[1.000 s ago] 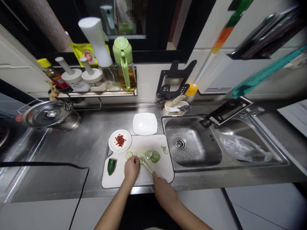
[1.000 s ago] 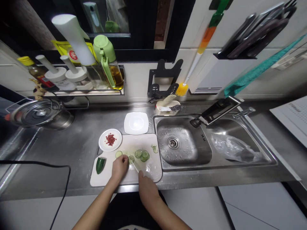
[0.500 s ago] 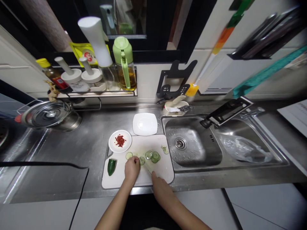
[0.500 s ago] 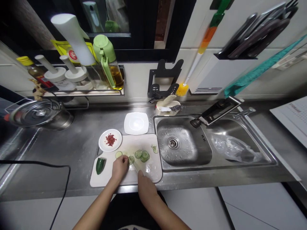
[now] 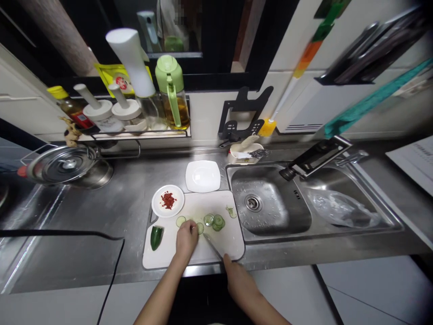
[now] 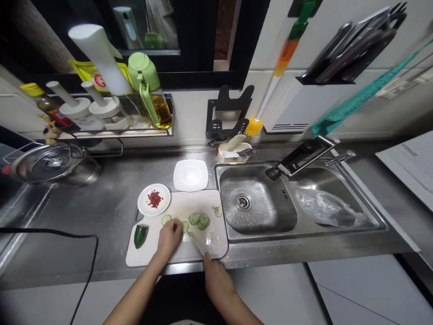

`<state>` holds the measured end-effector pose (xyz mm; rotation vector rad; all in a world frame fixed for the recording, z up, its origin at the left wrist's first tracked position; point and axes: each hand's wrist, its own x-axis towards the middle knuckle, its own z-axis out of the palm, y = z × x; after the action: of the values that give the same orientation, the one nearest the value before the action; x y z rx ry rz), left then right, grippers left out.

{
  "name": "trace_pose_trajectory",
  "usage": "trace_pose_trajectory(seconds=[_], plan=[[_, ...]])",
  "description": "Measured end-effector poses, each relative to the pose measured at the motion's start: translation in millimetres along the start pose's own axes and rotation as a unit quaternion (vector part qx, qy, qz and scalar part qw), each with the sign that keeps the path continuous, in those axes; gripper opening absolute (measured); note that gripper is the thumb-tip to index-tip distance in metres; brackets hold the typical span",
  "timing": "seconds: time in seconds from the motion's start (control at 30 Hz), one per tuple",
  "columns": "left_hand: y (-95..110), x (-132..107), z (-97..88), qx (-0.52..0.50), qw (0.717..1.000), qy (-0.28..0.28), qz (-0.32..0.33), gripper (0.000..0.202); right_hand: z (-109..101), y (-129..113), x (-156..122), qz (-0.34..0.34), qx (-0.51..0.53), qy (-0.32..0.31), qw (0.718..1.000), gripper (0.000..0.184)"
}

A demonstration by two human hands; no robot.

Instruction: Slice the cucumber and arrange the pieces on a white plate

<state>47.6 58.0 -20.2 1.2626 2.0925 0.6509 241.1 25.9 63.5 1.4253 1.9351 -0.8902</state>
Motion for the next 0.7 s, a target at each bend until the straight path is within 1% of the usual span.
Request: trace_pose_trajectory(seconds=[0.07, 0.17, 0.3, 0.37, 0.43, 0.6, 0.7], plan=[[2, 0, 0.9, -0.016, 1.000, -0.007, -0.010, 0.014, 1, 2, 0, 0.002, 0.001, 0.005, 1.000, 0.068], [5, 2, 2.4, -0.024, 0.999, -0.011, -0.038, 0.019, 1, 3, 1, 0.002, -0.002, 0.010, 1.000, 0.068], [7, 3, 0.0, -0.005, 0.999, -0.024, -0.024, 0.015, 2, 4, 2, -0.003, 0.003, 0.014, 1.000, 0.069], [7, 4, -5.5, -0.011, 1.000, -0.021, -0.019, 0.017, 2, 5, 2, -0.004, 0.006, 0.013, 1.000, 0.070], [5, 5, -13.9, -0.025, 0.999, -0.008, -0.028, 0.018, 2, 6, 2, -0.005, 0.007, 0.009, 1.000, 0.071], [-12, 14, -37.3, -0.026, 0.995, 0.042, -0.089, 0.019, 3, 7, 2, -0.007, -0.007, 0.011, 1.000, 0.070], [-22, 20, -43.3, -0.014, 0.992, 0.058, -0.113, 0.020, 3, 7, 3, -0.001, -0.011, 0.009, 1.000, 0.069]])
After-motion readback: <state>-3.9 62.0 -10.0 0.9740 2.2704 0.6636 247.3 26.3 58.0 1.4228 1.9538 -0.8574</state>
